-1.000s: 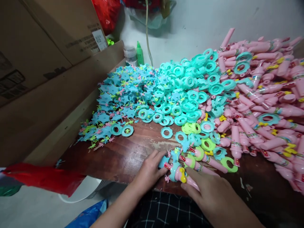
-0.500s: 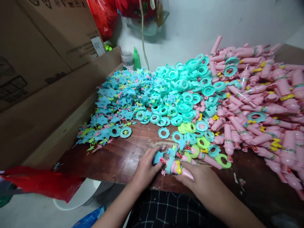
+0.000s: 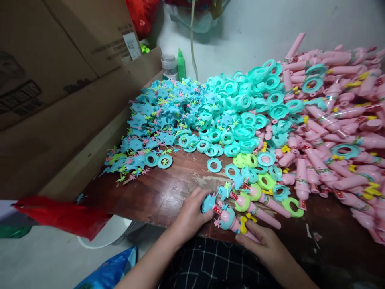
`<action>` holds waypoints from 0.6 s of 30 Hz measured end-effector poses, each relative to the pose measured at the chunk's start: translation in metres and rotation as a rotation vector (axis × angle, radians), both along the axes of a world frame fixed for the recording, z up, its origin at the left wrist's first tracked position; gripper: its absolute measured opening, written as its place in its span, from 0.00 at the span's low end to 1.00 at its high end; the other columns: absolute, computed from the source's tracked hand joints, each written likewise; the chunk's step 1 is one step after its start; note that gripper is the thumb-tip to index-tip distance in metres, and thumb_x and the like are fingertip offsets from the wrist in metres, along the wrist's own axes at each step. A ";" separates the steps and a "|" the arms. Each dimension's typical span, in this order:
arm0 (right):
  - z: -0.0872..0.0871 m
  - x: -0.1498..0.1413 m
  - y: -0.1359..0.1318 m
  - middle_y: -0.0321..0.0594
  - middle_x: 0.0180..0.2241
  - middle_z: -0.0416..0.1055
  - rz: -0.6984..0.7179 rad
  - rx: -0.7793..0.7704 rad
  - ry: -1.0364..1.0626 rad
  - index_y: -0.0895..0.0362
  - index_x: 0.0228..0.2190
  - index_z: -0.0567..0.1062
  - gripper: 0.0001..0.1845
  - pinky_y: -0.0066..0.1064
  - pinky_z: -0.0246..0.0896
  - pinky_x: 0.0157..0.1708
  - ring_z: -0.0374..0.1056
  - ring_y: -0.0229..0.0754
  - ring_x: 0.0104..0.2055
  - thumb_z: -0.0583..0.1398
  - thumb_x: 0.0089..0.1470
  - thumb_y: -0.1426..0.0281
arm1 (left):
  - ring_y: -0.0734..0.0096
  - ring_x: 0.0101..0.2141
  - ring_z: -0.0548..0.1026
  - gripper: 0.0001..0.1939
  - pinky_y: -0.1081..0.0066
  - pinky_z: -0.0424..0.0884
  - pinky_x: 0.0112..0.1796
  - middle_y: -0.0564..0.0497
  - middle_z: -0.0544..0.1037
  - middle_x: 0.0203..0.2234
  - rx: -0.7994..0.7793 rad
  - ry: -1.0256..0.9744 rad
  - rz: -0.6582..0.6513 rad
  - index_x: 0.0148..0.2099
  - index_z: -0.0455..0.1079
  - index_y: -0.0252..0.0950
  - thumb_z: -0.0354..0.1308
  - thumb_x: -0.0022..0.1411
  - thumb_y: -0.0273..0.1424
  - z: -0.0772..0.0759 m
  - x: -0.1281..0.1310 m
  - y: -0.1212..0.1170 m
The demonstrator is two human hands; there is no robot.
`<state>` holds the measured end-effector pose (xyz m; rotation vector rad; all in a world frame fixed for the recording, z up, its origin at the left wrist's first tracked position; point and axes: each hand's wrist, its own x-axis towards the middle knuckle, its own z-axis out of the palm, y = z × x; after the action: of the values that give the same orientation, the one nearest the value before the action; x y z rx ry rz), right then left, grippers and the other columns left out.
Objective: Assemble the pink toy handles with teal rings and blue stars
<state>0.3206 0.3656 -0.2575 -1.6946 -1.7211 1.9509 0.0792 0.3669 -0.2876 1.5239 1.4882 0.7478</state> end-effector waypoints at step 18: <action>0.081 -0.044 0.030 0.42 0.41 0.72 0.612 0.580 -0.608 0.52 0.48 0.74 0.22 0.26 0.68 0.41 0.71 0.36 0.39 0.46 0.61 0.68 | 0.72 0.42 0.70 0.24 0.73 0.66 0.44 0.52 0.69 0.40 -0.016 -0.033 -0.053 0.56 0.66 0.42 0.58 0.57 0.25 -0.005 -0.004 0.004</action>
<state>0.2764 0.3958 -0.1763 -1.7380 -2.9154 0.8489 0.0756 0.3711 -0.2931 1.5261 1.4205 0.7245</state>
